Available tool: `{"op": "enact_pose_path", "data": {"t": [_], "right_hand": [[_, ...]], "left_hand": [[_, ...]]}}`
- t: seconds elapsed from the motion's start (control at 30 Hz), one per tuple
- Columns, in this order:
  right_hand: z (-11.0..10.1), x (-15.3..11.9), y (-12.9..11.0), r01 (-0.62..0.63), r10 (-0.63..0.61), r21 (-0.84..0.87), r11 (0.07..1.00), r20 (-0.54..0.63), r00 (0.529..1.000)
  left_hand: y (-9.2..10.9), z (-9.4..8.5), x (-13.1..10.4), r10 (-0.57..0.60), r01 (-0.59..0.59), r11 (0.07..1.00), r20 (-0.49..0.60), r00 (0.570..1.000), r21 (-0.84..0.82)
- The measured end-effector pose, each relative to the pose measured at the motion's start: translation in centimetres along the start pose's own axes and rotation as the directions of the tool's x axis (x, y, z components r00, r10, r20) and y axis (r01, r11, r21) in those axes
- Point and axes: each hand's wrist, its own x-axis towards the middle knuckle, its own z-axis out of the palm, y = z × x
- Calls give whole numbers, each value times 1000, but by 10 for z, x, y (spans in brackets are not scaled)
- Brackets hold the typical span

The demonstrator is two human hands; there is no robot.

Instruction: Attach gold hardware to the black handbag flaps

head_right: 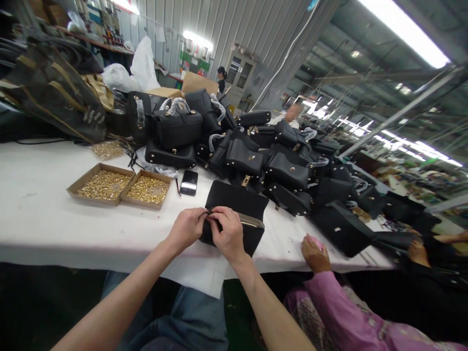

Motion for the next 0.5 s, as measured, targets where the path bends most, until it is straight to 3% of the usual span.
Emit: {"op": "enact_pose_path", "data": {"t": [0.5], "right_hand": [[-1,0,0,-22,21,59,998,8,1000]], "left_hand": [[2,0,-3,-13,13,1000,2,1000,-5]]}}
